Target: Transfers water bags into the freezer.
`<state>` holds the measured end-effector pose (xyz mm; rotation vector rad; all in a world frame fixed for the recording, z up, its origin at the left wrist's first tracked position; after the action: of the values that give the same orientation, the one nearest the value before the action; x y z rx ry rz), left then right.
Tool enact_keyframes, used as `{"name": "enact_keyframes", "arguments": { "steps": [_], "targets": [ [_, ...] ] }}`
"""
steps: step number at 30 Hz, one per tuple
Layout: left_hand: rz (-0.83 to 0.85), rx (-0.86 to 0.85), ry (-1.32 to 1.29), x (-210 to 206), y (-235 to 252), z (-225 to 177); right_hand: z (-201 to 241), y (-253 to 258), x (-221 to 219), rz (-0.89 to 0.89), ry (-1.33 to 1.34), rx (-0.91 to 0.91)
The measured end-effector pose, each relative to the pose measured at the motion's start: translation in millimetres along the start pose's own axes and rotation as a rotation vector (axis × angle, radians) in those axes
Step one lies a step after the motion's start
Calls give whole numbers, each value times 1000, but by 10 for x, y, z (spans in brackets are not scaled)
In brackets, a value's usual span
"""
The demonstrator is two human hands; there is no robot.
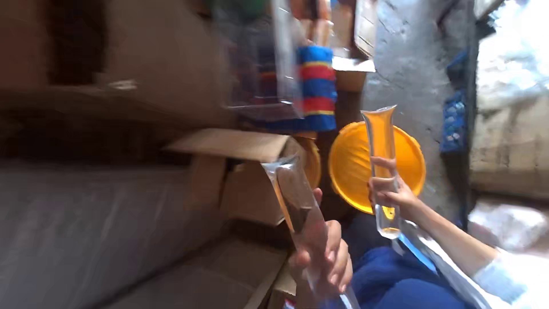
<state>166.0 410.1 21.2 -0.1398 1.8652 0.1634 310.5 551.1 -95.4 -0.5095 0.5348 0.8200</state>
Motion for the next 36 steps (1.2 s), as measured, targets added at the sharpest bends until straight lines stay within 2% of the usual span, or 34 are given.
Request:
{"name": "enact_keyframes", "arguments": {
  "steps": [2, 5, 7, 10, 15, 18, 22, 25, 28, 30, 34, 36],
  "targets": [
    [83, -166, 78, -338, -311, -398, 292, 122, -752, 297, -146, 68],
    [145, -382, 199, -712, -983, -984, 357, 262, -1998, 709, -180, 92],
    [138, -571, 323, -930, -1490, -1430, 287, 272, -2849, 853, -207, 39],
    [-21, -836, 523, -1231, -2341, -1950, 50, 316, -4155, 1040, -325, 90],
    [-210, -1103, 856, -1458, -3484, -2185, -358, 196, -6284, 1334, -478, 331],
    [-257, -1188, 1020, -1501, -3870, -2283, -482, -1, -7448, 1474, -562, 270],
    [-448, -1309, 1081, -1517, -4210, -2437, -762, -180, -8816, 1643, -589, 335],
    [-625, -1390, 1080, -1431, -4386, -2566, -944, -353, -9656, 1671, -726, 452],
    [-691, -1464, 1073, -1317, -4488, -2854, -1106, -544, -10305, 1739, -806, 615],
    [-740, -1523, 1099, -1259, -4537, -3082, -1187, -695, -10646, 1818, -842, 689],
    [-1016, -1592, 1183, -1289, -4528, -3522, -1256, -1134, -11184, 1973, -891, 802],
    [-1038, -1659, 1157, -1197, -4525, -3689, -1322, -1378, -11374, 2057, -932, 785]
  ]
}}
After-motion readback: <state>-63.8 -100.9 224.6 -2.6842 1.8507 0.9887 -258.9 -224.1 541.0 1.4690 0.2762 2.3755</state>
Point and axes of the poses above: each hand's wrist, its own y-axis towards the middle knuckle, its own x-axis out of the back of the hand, z = x × y, the point moved 4 cm from there along y, towards the middle knuckle, and after that the axes turned 9 degrees about y, right-handed, at the moved point
